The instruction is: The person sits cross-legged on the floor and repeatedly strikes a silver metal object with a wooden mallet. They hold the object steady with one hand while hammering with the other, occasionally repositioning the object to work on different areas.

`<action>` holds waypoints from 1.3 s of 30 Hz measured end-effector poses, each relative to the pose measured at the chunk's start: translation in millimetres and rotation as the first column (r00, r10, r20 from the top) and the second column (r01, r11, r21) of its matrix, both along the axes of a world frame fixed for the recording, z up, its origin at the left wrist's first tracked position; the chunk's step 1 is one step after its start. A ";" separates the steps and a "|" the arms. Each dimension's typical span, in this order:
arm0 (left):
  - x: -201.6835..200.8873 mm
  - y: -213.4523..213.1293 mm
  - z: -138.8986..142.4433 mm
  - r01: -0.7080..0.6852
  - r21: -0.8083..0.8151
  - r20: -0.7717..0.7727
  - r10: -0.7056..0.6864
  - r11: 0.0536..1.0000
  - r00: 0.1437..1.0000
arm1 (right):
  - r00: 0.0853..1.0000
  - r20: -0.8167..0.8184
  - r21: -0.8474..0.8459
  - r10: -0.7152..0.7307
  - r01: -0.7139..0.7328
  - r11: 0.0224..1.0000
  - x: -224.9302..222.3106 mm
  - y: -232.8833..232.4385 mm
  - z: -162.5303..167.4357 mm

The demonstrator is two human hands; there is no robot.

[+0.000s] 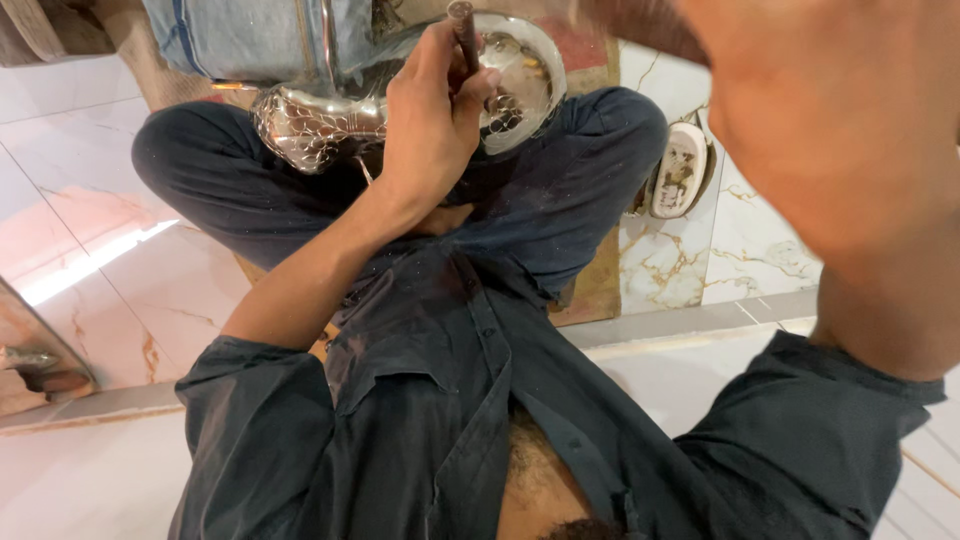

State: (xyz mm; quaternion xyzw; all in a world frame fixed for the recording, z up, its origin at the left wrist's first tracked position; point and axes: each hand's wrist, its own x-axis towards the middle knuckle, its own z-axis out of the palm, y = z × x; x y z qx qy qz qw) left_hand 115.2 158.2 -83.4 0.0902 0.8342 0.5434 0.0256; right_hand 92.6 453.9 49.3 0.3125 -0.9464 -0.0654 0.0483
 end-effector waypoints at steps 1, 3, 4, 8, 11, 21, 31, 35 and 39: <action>-0.3 -0.1 0.1 0.012 0.021 -0.016 -0.011 1.000 1.000 | 1.000 0.002 -0.007 -0.011 0.011 1.000 0.3 -2.0 0.3; -0.9 0.0 0.3 0.029 0.050 -0.022 -0.028 0.998 0.999 | 1.000 0.002 -0.007 -0.007 0.007 1.000 2.5 -5.1 1.8; -1.1 0.2 0.4 0.034 0.064 -0.024 -0.033 0.997 0.999 | 1.000 0.000 -0.007 -0.004 0.004 1.000 2.2 -5.9 2.0; -1.5 1.3 0.2 0.065 0.016 -0.050 -0.064 0.998 0.997 | 0.999 0.025 -0.034 -0.038 0.038 0.999 3.0 -4.6 1.1; -4.3 1.5 0.0 0.096 -0.068 -0.126 -0.104 0.993 0.986 | 0.995 0.040 -0.016 -0.086 0.087 0.996 10.1 1.3 -0.6; -33.8 -2.4 11.0 0.472 -0.100 -0.190 -0.482 0.876 0.855 | 0.952 0.239 -0.510 -0.192 0.291 0.809 44.7 7.2 -43.6; -74.8 15.8 16.4 0.776 -0.252 -0.108 -0.814 0.578 0.571 | 0.700 0.557 -0.707 -0.446 0.682 0.187 146.7 -11.7 -134.4; -80.6 26.8 18.0 0.846 -0.292 -0.015 -0.886 0.447 0.463 | 0.622 0.598 -0.575 -0.506 0.772 0.269 180.2 -26.2 -161.6; -84.7 37.5 19.7 0.874 -0.356 0.142 -0.905 0.331 0.400 | 0.581 0.571 -0.653 -0.581 0.749 0.107 197.2 -50.4 -171.1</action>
